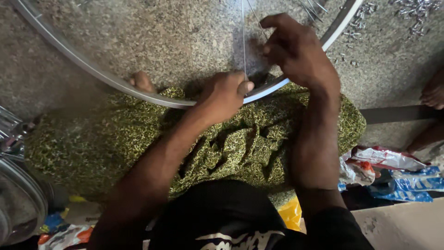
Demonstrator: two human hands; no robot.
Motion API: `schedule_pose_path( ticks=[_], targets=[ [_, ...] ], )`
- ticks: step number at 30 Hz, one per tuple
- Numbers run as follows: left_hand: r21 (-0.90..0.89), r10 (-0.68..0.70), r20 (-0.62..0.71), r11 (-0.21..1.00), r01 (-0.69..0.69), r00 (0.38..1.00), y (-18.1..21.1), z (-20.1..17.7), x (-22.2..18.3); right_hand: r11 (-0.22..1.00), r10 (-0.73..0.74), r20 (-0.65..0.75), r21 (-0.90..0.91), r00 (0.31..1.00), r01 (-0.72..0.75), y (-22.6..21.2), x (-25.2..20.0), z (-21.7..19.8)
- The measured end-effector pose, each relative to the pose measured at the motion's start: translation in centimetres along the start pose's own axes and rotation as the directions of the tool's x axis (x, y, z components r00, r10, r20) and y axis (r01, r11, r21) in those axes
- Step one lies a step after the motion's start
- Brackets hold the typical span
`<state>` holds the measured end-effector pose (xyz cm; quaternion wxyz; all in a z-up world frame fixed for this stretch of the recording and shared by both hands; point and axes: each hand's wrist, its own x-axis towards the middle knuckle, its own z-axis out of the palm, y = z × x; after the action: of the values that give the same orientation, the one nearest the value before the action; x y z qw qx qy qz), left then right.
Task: The person threads spokes through the hub of a bicycle wheel and attaches them to the rim by hand while sitting on the floor.
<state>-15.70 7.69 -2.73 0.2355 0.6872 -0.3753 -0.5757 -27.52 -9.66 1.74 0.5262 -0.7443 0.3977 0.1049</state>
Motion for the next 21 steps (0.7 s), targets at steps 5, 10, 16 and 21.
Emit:
schedule_pose_path(
  ticks=[5, 10, 16, 21],
  targets=[
    [-0.039, -0.059, 0.009, 0.997, 0.060, 0.998, 0.0, -0.3, -0.4, 0.998, -0.003, -0.022, 0.068, 1.000, 0.005, 0.6, 0.7, 0.5],
    [0.020, 0.019, -0.015, 1.000, -0.019, 1.000, 0.5, -1.1, -0.7, 0.975, -0.102, -0.043, 0.193, 0.994, 0.109, 0.9, 1.3, 0.4],
    [-0.078, -0.212, 0.173, 0.970, 0.229, 0.962, 1.5, -2.0, -1.3, 0.985, -0.111, 0.020, 0.134, 0.994, 0.107, 1.2, 1.4, 0.6],
    [-0.030, -0.091, 0.068, 0.995, 0.094, 0.994, 1.6, -2.4, -1.4, 0.951, -0.221, 0.043, 0.230, 0.974, 0.205, 1.4, 1.7, 0.3]
  ],
)
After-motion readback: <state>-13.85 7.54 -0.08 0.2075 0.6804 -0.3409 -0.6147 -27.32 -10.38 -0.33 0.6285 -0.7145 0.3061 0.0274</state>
